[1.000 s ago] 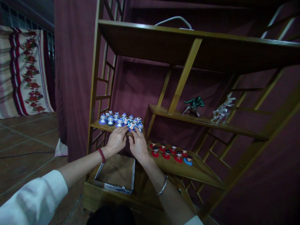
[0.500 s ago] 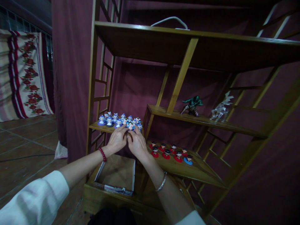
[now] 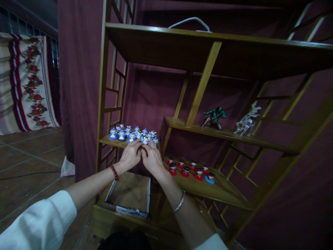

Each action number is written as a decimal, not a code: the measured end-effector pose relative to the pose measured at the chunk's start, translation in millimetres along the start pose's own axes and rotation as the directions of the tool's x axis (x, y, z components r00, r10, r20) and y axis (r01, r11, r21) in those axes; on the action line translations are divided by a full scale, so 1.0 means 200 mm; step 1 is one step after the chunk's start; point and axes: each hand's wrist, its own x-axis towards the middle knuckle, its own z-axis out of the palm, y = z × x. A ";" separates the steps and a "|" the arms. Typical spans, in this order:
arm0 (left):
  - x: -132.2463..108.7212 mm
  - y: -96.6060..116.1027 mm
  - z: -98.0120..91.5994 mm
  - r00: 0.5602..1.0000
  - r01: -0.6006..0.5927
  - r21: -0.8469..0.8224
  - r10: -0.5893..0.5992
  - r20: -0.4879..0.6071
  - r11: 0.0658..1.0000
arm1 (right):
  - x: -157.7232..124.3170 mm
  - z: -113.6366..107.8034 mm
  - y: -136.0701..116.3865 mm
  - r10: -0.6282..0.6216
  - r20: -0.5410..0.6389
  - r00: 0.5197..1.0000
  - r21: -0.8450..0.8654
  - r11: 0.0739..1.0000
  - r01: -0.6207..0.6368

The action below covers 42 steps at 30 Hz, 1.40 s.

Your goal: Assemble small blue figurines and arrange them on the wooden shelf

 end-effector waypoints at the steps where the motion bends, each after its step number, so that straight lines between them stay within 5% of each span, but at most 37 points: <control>1: 0.00 0.00 0.00 1.000 -0.001 -0.006 0.001 -0.008 1.000 | 0.00 0.00 0.00 -0.002 -0.008 1.000 0.010 1.000 0.003; 29: 0.01 -0.04 0.01 0.996 0.004 -0.035 -0.007 -0.091 0.999 | 0.00 0.03 0.01 -0.046 -0.048 0.998 0.058 0.997 0.049; 42: -0.05 -0.04 -0.01 0.993 -0.068 -0.040 0.064 -0.097 0.997 | -0.12 0.01 0.05 -0.033 -0.151 0.988 -0.039 0.999 0.027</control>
